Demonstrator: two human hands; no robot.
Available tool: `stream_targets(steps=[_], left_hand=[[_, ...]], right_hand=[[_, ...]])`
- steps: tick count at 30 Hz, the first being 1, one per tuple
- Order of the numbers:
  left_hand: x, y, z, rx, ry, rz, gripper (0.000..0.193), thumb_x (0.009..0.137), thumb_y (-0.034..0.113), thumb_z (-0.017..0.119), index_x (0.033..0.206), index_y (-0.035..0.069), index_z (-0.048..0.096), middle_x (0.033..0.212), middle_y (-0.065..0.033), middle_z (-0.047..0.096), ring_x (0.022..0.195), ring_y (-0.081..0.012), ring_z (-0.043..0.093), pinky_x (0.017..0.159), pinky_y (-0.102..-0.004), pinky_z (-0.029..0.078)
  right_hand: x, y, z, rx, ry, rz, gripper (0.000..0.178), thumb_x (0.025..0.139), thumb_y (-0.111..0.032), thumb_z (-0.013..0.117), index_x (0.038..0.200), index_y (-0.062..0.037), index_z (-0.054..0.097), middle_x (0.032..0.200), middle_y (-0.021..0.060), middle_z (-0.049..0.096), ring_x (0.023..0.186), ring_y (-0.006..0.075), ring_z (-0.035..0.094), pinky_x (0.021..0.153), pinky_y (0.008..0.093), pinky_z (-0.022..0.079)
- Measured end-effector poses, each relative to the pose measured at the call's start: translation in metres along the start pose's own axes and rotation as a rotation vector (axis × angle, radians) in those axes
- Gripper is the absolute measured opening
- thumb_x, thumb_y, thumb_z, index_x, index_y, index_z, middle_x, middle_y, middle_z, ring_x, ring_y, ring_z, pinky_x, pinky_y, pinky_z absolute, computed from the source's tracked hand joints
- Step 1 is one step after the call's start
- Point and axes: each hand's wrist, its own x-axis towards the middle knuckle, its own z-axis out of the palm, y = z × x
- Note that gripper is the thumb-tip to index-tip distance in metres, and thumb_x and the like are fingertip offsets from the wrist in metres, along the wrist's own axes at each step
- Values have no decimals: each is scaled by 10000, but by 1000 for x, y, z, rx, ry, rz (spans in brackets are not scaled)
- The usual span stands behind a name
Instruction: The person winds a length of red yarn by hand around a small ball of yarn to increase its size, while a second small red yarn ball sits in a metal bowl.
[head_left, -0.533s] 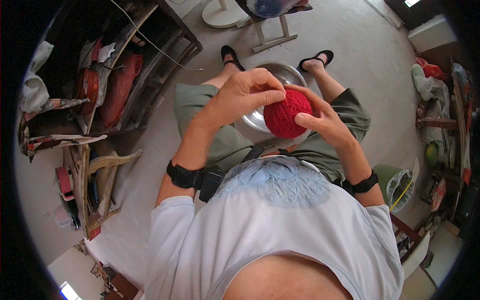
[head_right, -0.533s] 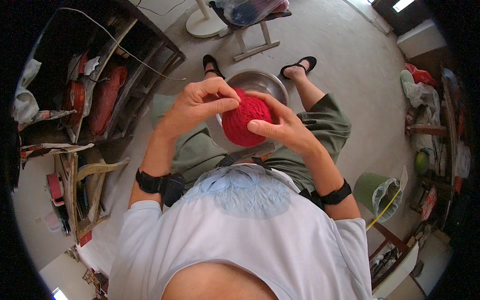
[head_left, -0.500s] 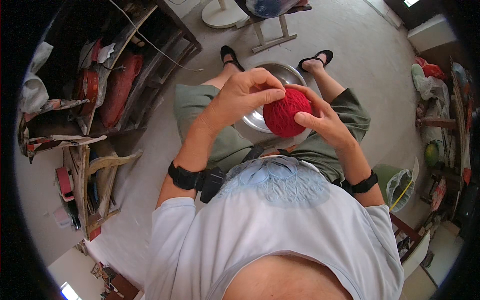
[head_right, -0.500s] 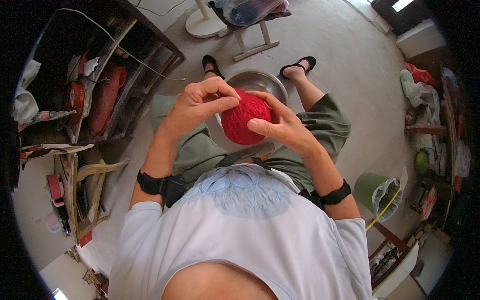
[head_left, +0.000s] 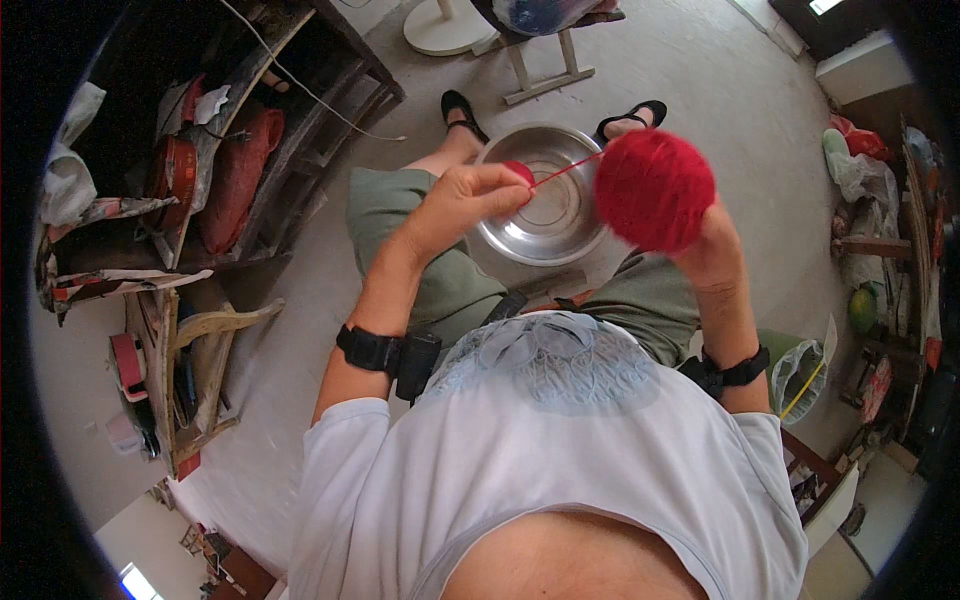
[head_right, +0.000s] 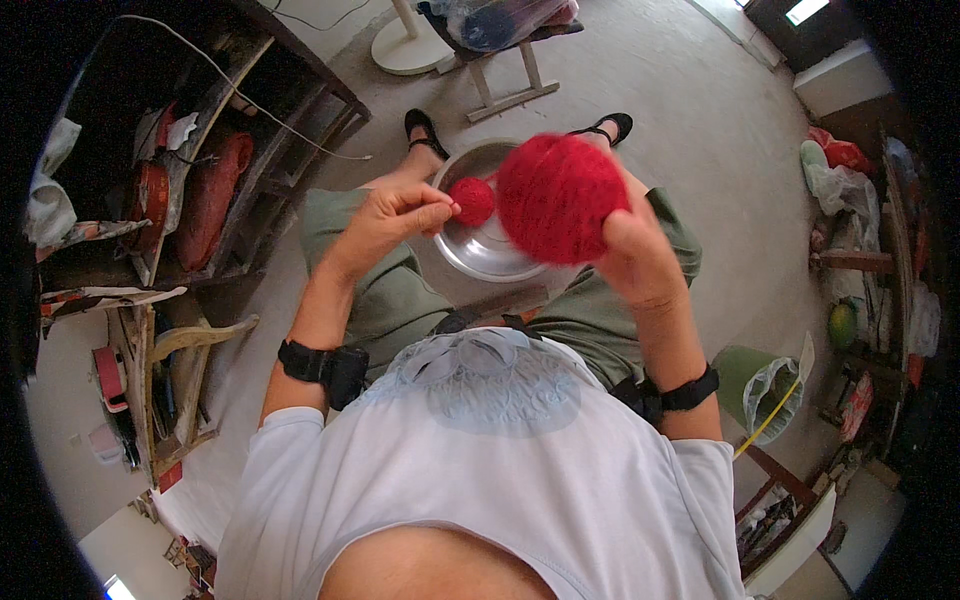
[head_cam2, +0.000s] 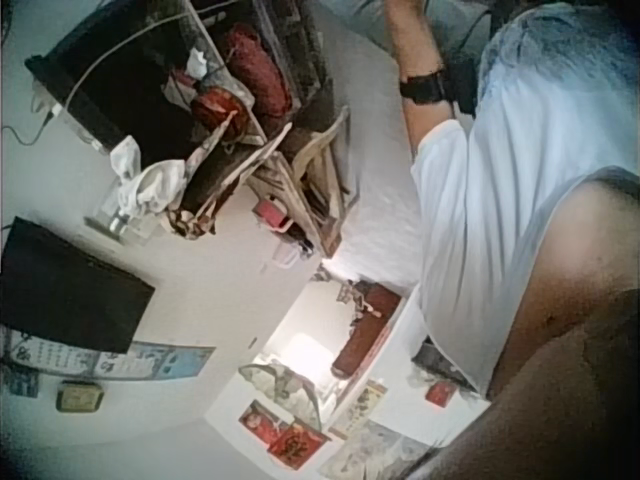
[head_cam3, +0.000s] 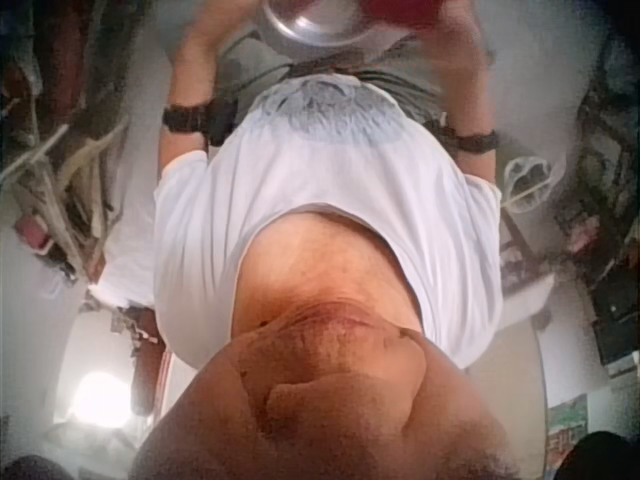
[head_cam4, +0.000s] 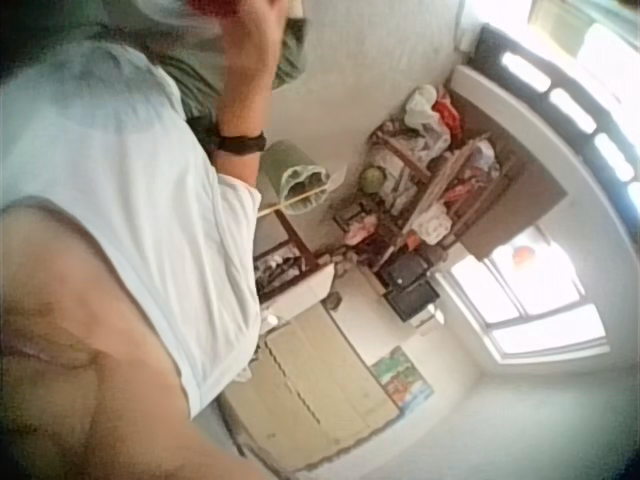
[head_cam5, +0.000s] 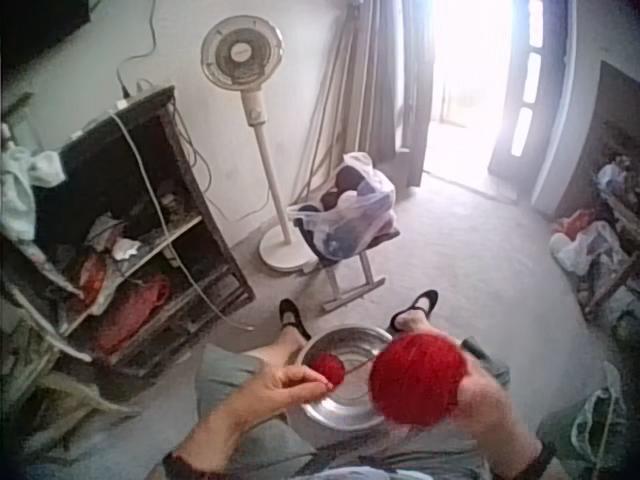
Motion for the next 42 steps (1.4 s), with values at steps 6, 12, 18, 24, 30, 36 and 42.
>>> stream_targets(steps=[6,12,18,24,30,36,42], left_hand=[[-30,-6,13,23,-203,-239,177,916,149,677,1023,13,712,843,18,660,793,-52,579,699,-222,472],[-35,61,23,290,-422,55,151,864,73,707,984,-17,697,894,-29,681,822,-98,597,708,-244,470],[-10,80,16,236,-209,274,84,873,52,690,944,9,704,868,-10,626,823,-90,584,706,-232,457],[7,45,13,88,-76,117,112,906,115,679,973,35,720,843,8,649,798,-64,596,707,-198,470],[-8,-12,5,14,-57,-42,148,931,160,656,1008,56,729,870,13,689,784,-52,606,689,-207,485],[-32,-12,23,13,-269,-269,186,898,136,694,1037,14,718,912,-25,710,794,-65,617,709,-226,496],[-27,45,28,205,-417,149,137,875,41,694,997,-21,691,899,-33,681,849,-84,605,738,-235,485]], right_hand=[[16,-9,-4,156,218,-144,714,890,-379,662,1424,-11,362,1399,180,489,1287,291,497,1094,458,382],[19,19,3,-591,248,-90,756,754,-242,835,1333,-16,405,1177,128,597,1076,220,604,948,331,484],[10,16,19,-546,-62,142,743,756,-261,833,1350,-29,451,1222,114,577,1135,214,569,998,333,446],[3,11,19,-200,-306,322,919,696,-455,829,1405,-25,433,1294,92,550,1206,201,529,1036,330,408],[6,2,8,21,-100,76,880,759,-395,777,1418,23,370,1346,111,521,1250,221,518,1060,358,403],[22,2,1,97,196,-118,632,885,-276,689,1374,10,409,1346,144,522,1226,244,543,1027,378,443],[20,34,-4,-619,111,-87,617,781,-201,820,1285,-27,509,1217,91,579,1122,183,564,976,310,457]])
